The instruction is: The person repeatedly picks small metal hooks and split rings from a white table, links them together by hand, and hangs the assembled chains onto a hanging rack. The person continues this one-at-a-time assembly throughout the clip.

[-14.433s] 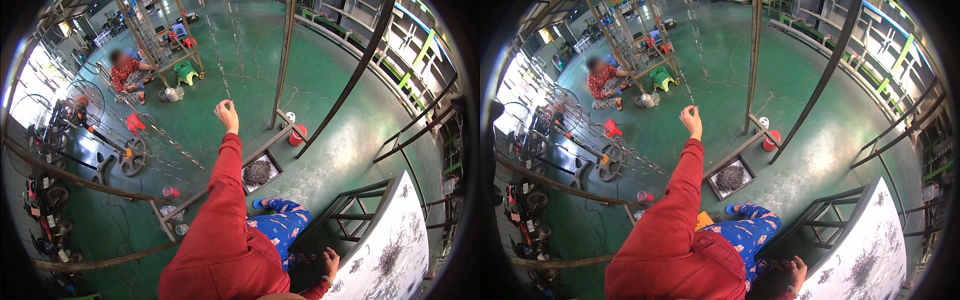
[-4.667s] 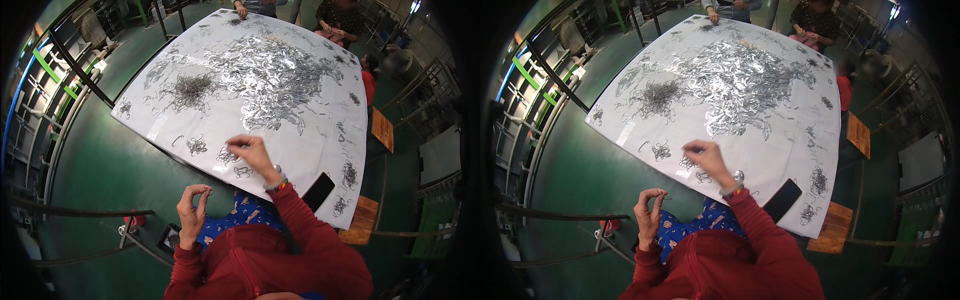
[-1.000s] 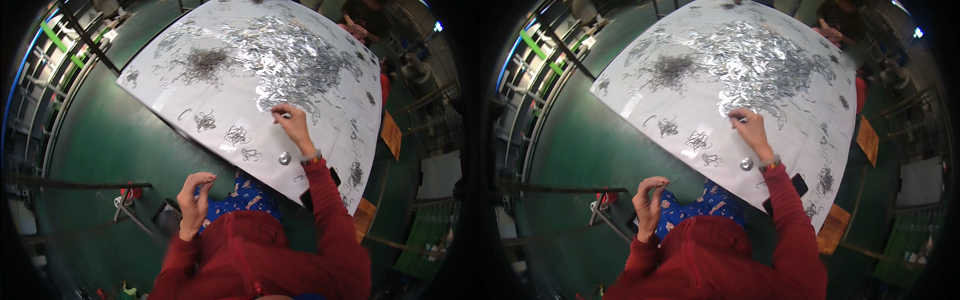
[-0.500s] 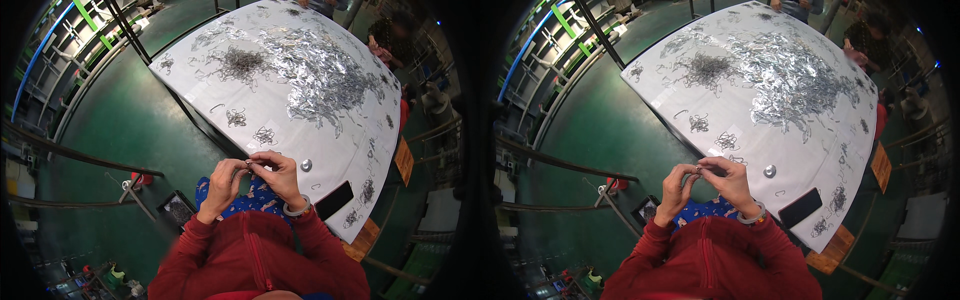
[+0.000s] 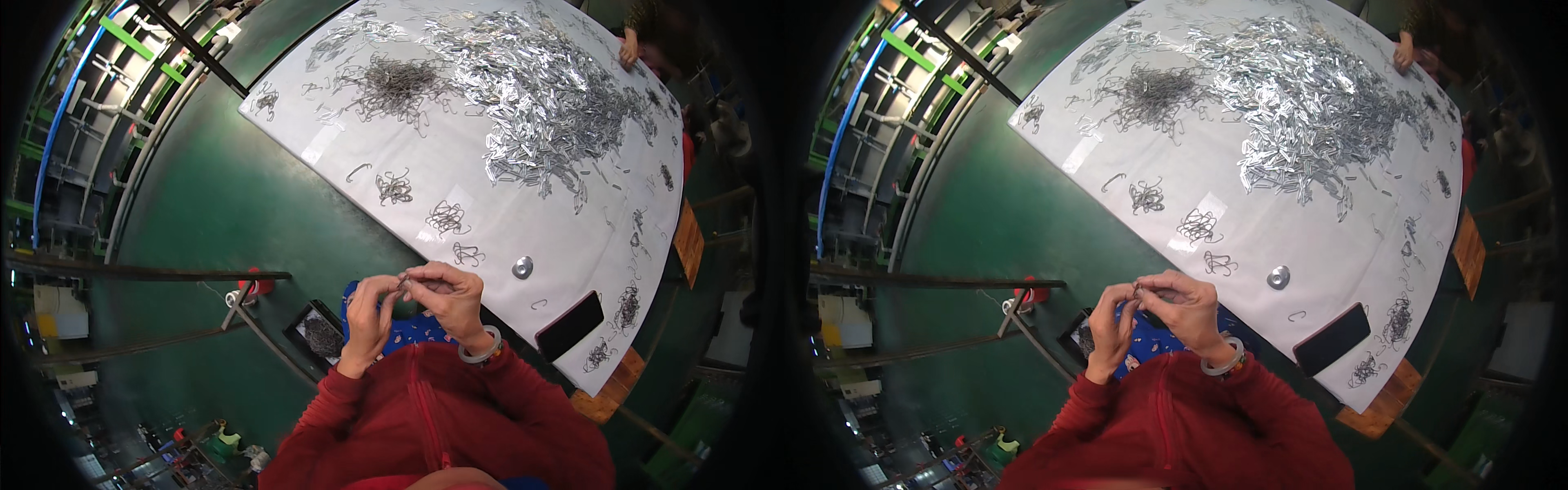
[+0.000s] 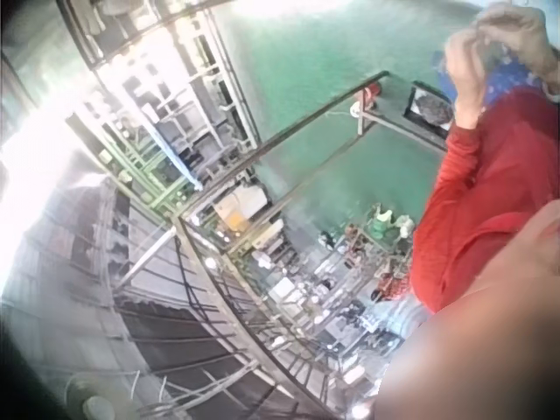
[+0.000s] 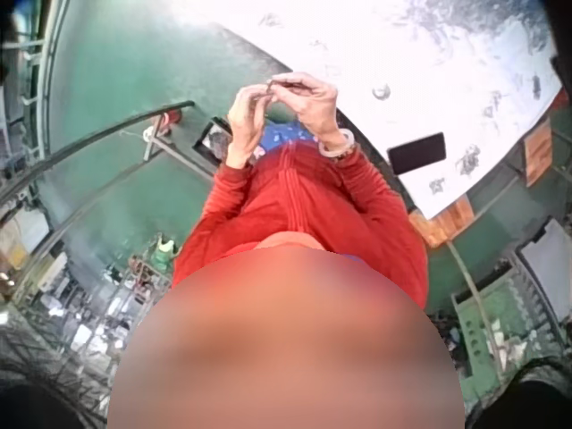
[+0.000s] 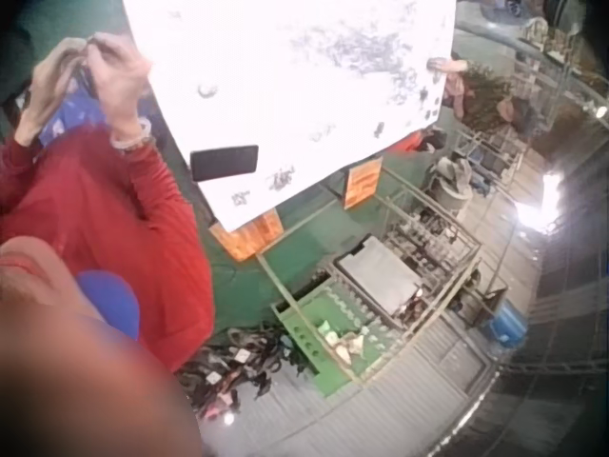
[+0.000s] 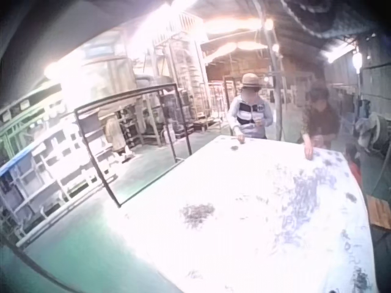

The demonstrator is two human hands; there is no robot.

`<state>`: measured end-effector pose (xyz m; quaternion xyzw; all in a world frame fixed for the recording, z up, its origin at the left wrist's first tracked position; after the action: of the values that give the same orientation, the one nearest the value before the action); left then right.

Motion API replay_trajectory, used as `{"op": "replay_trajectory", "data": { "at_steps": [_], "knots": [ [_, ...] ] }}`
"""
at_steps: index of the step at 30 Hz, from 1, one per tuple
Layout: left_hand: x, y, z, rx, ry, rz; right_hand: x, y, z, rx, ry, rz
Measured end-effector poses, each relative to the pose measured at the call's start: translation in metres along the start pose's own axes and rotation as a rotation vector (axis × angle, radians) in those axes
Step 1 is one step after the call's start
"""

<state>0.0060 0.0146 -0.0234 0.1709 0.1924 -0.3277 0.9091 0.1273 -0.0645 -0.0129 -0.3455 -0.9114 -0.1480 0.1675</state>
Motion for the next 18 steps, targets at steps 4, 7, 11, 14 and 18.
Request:
{"op": "replay_trajectory", "data": {
  "at_steps": [4, 7, 11, 14, 18],
  "knots": [
    [-0.001, 0.007, 0.000, 0.154, -0.338, 0.071, -0.004, -0.002, 0.005, 0.100, 0.106, 0.017],
    [-0.011, 0.058, -0.014, -0.077, -0.298, 0.185, -0.007, -0.002, 0.003, 0.160, 0.161, -0.014],
    [0.037, 0.193, -0.024, 0.034, 0.119, 0.064, -0.011, -0.003, -0.001, 0.207, 0.097, -0.048],
    [0.087, 0.281, -0.045, -0.084, 0.432, -0.024, -0.014, -0.006, -0.006, 0.180, 0.079, -0.078],
    [0.123, 0.328, -0.076, -0.103, 0.699, -0.163, -0.017, -0.010, -0.009, 0.182, 0.064, -0.089]
  ]
}}
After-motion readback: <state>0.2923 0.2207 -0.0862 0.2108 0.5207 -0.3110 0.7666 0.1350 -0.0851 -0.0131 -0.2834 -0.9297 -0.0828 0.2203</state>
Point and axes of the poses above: each hand's wrist, its own y-axis towards the middle knuckle, its own x-axis out of the palm, z = x × y, the point moved 4 cm from there along y, towards the middle knuckle, and after that the axes turned 9 degrees about -x, right-handed, at the moved point
